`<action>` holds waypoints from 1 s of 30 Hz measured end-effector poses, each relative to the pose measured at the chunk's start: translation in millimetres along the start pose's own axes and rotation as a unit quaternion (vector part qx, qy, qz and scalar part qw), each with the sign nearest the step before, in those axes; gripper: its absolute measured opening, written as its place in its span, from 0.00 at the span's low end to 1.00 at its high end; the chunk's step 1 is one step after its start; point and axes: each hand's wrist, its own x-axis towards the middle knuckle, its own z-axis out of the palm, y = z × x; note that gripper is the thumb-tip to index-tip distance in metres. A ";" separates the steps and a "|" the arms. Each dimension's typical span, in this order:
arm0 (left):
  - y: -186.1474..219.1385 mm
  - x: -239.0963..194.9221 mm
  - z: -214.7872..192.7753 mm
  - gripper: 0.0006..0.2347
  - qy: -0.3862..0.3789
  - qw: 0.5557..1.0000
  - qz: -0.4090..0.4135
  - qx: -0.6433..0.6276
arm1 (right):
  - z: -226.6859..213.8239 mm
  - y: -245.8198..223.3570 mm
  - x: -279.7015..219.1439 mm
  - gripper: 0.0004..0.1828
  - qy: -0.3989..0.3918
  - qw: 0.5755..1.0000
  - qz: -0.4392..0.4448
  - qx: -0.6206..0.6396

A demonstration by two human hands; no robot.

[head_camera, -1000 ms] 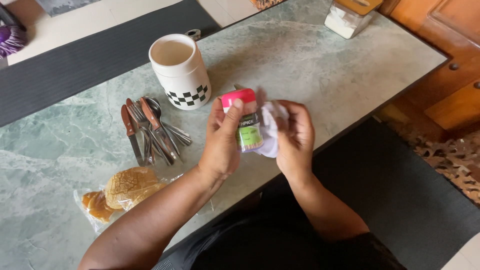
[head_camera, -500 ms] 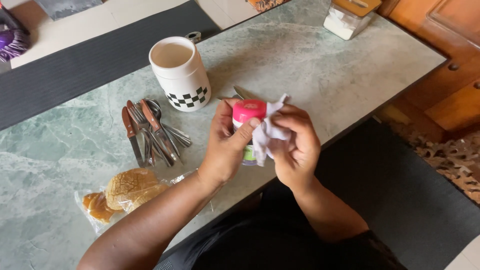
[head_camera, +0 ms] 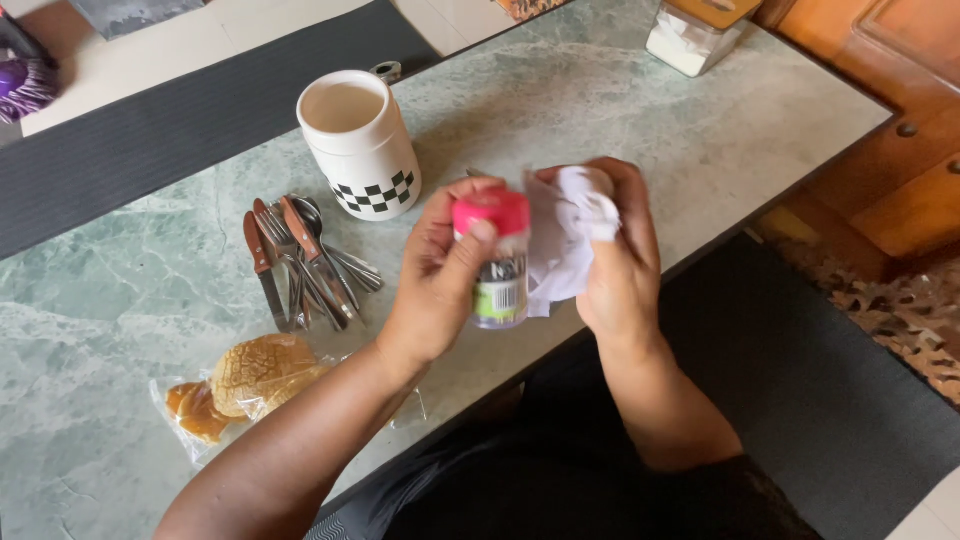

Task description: Wiping and organizing various dining items including a toothpick holder, packaged food, a ceramic jar, and cutlery using a cloth.

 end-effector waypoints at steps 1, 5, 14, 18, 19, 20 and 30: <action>3.2 1.4 2.7 0.18 0.001 1.000 0.002 0.000 | 8.6 0.7 -6.9 0.13 -0.002 1.000 -0.001 0.000; 5.9 3.1 12.2 0.17 0.068 0.997 0.045 0.006 | 33.3 3.9 -28.0 0.14 -0.050 0.955 -0.183 -0.227; 4.8 -5.7 19.7 0.23 0.120 0.974 0.190 0.025 | 0.2 7.2 -43.1 0.14 -0.087 0.996 0.031 0.001; 16.8 -2.0 23.8 0.27 0.120 0.959 0.231 0.109 | -34.2 -19.4 -25.7 0.11 -0.071 0.988 -0.047 -0.128; 21.3 2.2 28.4 0.27 0.117 0.960 0.229 0.108 | -37.1 -31.2 -17.4 0.11 -0.068 0.988 -0.047 -0.130; 25.9 7.1 33.0 0.27 0.098 0.960 0.216 0.152 | -40.3 -42.8 -8.4 0.15 -0.087 0.978 -0.036 -0.188; 23.8 70.2 91.8 0.30 -0.048 0.932 0.119 0.339 | -73.8 -67.9 39.1 0.31 -0.065 0.879 -0.099 -0.463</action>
